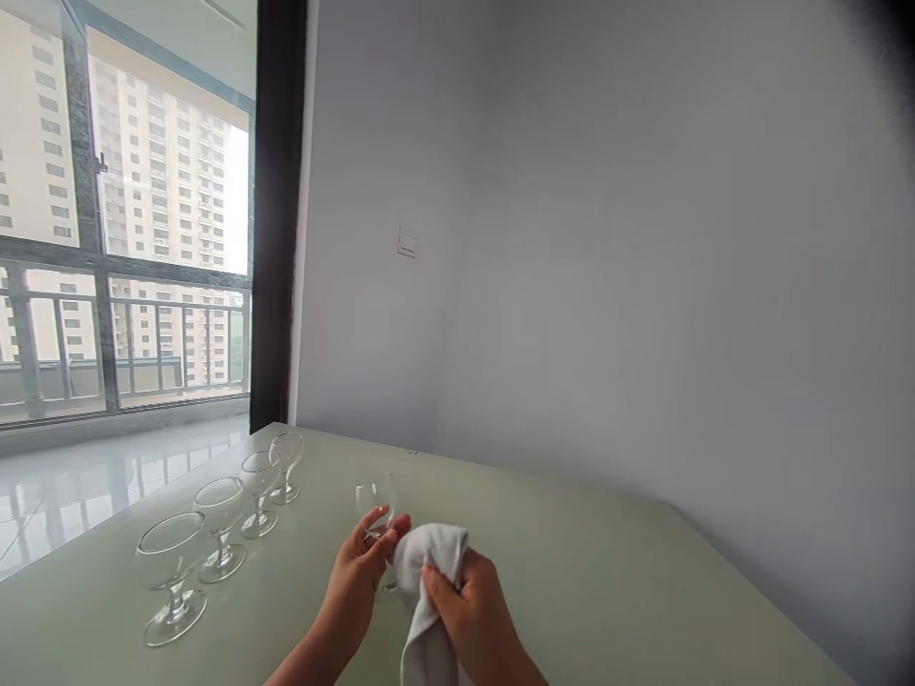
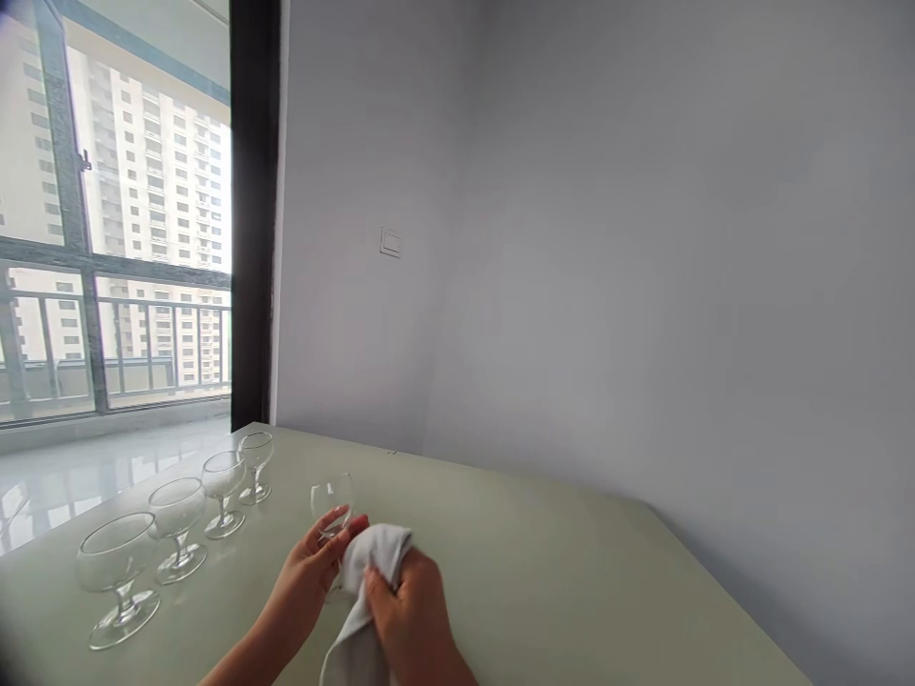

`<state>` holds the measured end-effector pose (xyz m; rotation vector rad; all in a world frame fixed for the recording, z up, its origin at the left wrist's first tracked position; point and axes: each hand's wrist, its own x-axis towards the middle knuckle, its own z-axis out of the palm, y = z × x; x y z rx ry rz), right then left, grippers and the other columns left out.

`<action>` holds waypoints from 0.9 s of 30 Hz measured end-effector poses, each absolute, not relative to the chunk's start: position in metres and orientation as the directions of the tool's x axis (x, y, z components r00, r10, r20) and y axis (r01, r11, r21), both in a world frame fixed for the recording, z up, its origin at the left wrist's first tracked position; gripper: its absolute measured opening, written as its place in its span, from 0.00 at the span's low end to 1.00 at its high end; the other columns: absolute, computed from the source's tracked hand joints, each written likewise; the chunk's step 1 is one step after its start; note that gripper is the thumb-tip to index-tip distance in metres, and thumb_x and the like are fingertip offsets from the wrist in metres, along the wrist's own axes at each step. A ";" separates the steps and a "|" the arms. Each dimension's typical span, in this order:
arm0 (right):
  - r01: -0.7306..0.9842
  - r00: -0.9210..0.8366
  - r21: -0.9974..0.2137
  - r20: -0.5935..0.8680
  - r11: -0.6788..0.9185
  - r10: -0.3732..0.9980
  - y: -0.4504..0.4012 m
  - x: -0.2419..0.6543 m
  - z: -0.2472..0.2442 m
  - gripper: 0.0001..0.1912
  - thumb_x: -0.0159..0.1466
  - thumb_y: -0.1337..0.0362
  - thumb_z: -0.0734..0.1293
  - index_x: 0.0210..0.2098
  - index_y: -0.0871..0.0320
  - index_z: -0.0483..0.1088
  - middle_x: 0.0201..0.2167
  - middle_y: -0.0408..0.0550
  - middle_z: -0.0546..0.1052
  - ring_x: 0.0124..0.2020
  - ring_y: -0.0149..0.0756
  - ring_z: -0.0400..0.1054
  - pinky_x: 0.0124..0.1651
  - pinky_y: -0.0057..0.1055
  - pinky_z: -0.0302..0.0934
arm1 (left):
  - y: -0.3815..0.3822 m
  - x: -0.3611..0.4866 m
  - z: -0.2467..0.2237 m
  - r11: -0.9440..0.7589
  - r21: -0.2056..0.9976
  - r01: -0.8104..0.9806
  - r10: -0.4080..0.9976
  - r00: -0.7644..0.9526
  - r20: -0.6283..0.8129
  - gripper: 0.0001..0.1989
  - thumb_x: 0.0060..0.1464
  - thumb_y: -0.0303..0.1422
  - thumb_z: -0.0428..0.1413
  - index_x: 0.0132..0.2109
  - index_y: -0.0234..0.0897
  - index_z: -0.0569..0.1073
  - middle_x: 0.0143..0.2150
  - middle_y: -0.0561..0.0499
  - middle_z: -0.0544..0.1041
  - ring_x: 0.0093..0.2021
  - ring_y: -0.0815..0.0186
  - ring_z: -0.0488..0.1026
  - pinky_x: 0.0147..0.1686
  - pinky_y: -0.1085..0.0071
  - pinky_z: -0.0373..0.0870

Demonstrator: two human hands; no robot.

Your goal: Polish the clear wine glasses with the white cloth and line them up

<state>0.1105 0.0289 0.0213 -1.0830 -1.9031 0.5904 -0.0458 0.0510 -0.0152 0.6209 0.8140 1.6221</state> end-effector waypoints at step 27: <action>-0.666 -0.347 -0.728 0.108 -0.164 0.932 0.032 0.068 -0.022 0.21 0.45 0.54 0.74 0.35 0.57 0.70 0.26 0.42 0.72 0.26 0.29 0.63 0.28 0.26 0.58 | 0.044 -0.044 -0.011 0.115 0.473 -0.874 0.992 0.130 -0.001 0.07 0.48 0.35 0.59 0.37 0.43 0.73 0.41 0.53 0.79 0.59 0.59 0.61 0.57 0.59 0.58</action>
